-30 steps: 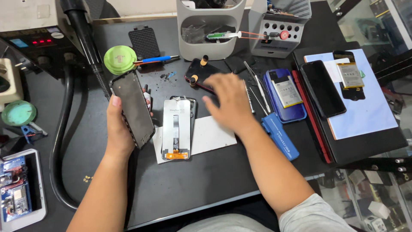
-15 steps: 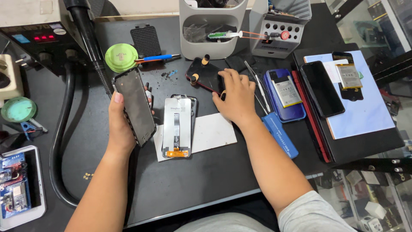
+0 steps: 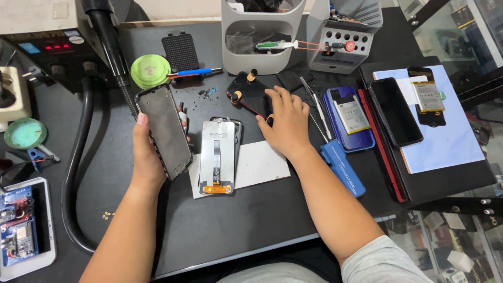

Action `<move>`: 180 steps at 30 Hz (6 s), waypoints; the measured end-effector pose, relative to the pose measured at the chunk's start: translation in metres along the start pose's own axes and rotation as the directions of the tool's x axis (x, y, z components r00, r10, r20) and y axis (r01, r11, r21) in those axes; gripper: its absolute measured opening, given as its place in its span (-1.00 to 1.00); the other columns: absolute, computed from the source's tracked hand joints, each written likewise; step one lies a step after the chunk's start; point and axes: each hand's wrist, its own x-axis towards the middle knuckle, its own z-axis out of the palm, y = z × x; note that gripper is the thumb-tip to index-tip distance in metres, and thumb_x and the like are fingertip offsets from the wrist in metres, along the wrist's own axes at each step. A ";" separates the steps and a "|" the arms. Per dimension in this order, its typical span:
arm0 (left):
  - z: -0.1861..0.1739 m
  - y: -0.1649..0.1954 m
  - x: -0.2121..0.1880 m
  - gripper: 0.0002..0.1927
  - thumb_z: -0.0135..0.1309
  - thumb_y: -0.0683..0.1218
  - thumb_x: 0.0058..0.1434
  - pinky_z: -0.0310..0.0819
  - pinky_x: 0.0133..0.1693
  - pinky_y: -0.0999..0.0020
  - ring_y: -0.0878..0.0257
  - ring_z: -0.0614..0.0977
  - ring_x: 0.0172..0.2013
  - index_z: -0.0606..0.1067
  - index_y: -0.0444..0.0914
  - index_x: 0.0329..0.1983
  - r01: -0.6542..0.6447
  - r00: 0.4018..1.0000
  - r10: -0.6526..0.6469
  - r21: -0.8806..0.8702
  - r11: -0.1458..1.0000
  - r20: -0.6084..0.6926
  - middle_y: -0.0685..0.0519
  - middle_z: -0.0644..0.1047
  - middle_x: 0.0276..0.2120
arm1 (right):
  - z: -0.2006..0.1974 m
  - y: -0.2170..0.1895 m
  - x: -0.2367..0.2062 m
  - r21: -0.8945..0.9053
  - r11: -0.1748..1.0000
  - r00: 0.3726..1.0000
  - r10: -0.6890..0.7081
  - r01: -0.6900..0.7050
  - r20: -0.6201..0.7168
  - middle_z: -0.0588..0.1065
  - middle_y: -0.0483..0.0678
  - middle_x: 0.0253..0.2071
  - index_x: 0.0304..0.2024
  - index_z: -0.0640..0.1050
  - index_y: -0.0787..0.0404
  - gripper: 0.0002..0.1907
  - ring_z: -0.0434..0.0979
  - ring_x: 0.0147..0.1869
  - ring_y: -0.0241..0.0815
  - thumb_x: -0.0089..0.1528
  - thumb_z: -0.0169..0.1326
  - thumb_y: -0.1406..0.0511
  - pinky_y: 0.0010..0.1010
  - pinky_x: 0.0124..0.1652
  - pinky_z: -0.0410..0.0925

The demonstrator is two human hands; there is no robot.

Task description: The person applies adhesive to a smartphone screen and aligns it with the phone frame. They use a heat gun to warm the screen and then apply glue along the edges. The person handles the screen and frame repeatedly, preparing for reassembly.

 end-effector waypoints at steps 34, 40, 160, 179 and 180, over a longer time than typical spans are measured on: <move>0.032 0.009 -0.016 -0.26 -0.27 0.29 0.43 0.56 0.09 0.10 0.01 0.57 0.16 0.23 -0.34 0.42 -0.141 0.977 0.156 -0.104 0.984 0.145 -0.13 0.38 0.30 | -0.104 -0.046 -0.032 0.301 0.903 0.947 -0.261 0.308 -0.187 0.32 0.08 0.40 0.23 0.42 0.13 -0.35 0.32 0.46 0.15 0.14 0.37 0.26 -0.08 0.37 0.26; 0.022 0.016 -0.013 -0.26 -0.41 0.30 0.44 0.55 0.07 0.02 0.03 0.57 0.12 0.26 -0.31 0.42 -0.058 0.989 0.097 -0.302 0.951 0.114 -0.13 0.42 0.27 | -0.136 0.004 -0.059 -0.108 0.994 0.999 -0.026 0.023 -0.027 0.38 0.13 0.27 0.21 0.44 0.22 -0.35 0.38 0.29 0.23 0.13 0.31 0.13 -0.03 0.19 0.31; 0.021 -0.004 -0.017 -0.15 -0.55 0.37 0.41 0.57 0.00 0.21 0.15 0.64 -0.10 0.37 -0.36 0.33 0.023 0.968 0.048 -0.279 0.960 0.245 -0.09 0.57 -0.03 | 0.006 -0.102 -0.008 0.516 0.723 0.866 -0.234 0.459 -0.442 0.37 0.05 -0.23 -0.22 0.32 0.30 -0.87 0.41 -0.30 -0.07 0.47 -0.12 0.43 -0.30 -0.27 0.33; 0.018 0.001 -0.018 -0.17 -0.52 0.35 0.45 0.54 0.08 0.15 0.11 0.62 0.00 0.38 -0.38 0.33 -0.017 0.962 0.088 -0.265 0.964 0.257 -0.12 0.55 0.05 | -0.006 -0.110 -0.006 0.523 0.728 0.890 -0.286 0.442 -0.354 0.35 -0.01 -0.50 -0.44 0.34 0.22 -0.69 0.39 -0.49 -0.06 0.31 0.18 0.36 -0.30 -0.44 0.26; 0.017 -0.001 -0.018 -0.16 -0.52 0.35 0.46 0.54 0.11 0.13 0.10 0.62 0.02 0.38 -0.38 0.34 -0.014 0.955 0.092 -0.269 0.963 0.282 -0.14 0.55 0.04 | -0.007 -0.112 -0.006 0.555 0.730 0.912 -0.248 0.398 -0.327 0.39 -0.03 -0.47 -0.38 0.37 0.25 -0.76 0.43 -0.48 -0.11 0.32 0.16 0.36 -0.35 -0.46 0.27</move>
